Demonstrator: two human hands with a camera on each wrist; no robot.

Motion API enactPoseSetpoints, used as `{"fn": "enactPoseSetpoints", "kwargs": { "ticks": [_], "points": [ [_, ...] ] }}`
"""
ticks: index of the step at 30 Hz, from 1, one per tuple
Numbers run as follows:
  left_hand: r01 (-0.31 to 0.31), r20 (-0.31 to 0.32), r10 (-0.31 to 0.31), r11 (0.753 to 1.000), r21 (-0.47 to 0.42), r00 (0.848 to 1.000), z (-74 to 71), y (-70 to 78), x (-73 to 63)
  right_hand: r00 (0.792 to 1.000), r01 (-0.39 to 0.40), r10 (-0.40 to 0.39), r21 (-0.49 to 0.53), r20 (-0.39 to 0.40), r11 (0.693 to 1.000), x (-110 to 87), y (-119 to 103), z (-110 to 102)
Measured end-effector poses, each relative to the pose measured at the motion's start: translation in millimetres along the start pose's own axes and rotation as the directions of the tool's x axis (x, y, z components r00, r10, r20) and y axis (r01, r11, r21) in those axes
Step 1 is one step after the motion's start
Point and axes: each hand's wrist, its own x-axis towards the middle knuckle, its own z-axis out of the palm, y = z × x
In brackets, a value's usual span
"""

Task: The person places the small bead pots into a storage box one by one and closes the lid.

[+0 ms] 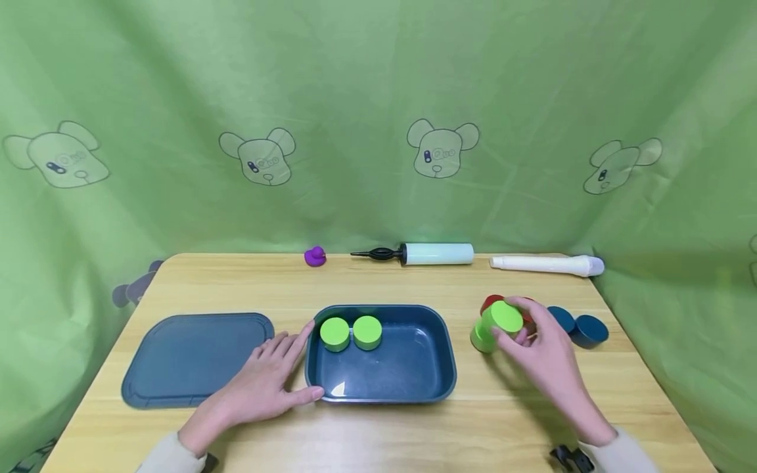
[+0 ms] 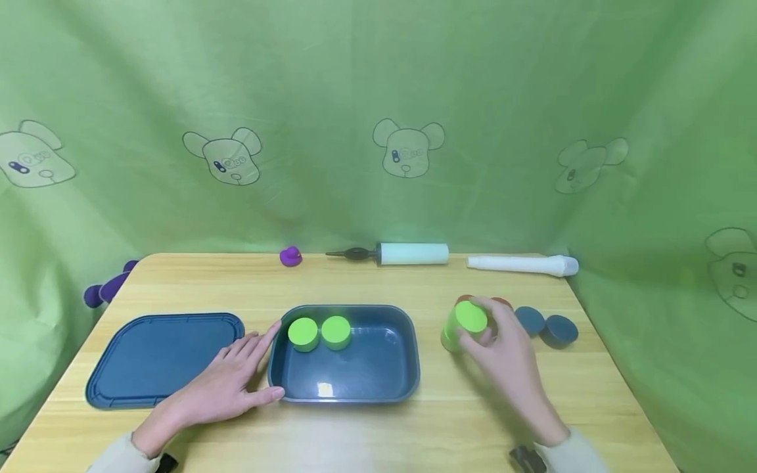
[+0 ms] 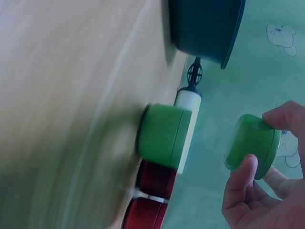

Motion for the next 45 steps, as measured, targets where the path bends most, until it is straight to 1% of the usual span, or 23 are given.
{"fn": "enactPoseSetpoints", "kwargs": {
  "ticks": [4,7,13,20,25,30,34,38,45],
  "points": [
    [0.011,-0.003,-0.011,1.000,-0.007,1.000,-0.2,-0.9,-1.2,0.999,0.030,-0.031,0.051,0.010,0.998,4.0,-9,9],
    [0.015,0.002,-0.015,1.000,-0.012,1.000,0.6,-1.4,-0.6,0.999,0.036,-0.037,0.080,0.017,0.996,5.0,-14,16],
    [0.002,-0.001,-0.002,1.000,-0.013,1.000,0.9,0.0,-0.6,0.998,0.045,-0.051,0.126,0.041,0.991,4.0,-22,28],
    [0.012,0.001,-0.012,1.000,-0.019,1.000,-1.1,1.4,-1.6,0.995,0.024,-0.039,0.173,0.088,0.985,5.6,-35,45],
    [0.013,0.000,-0.013,1.000,-0.015,1.000,-0.1,0.7,-1.7,0.993,0.009,-0.031,0.185,0.118,0.983,8.8,-49,55],
    [0.019,0.004,-0.019,1.000,-0.020,1.000,2.5,-0.1,-0.1,0.989,0.011,-0.032,0.144,0.146,0.990,10.6,-64,67],
    [0.018,0.002,-0.018,1.000,-0.025,1.000,3.2,-0.5,-0.1,0.983,0.038,-0.057,0.109,0.176,0.993,11.1,-73,80],
    [0.016,-0.003,-0.016,0.999,-0.029,1.000,3.0,-0.5,-0.2,0.977,0.062,-0.073,0.058,0.201,0.996,12.2,-79,92],
    [0.008,-0.011,-0.009,1.000,-0.022,1.000,2.8,-1.0,-0.1,0.966,0.083,-0.074,-0.023,0.248,0.996,12.6,-90,107]
  ]
}}
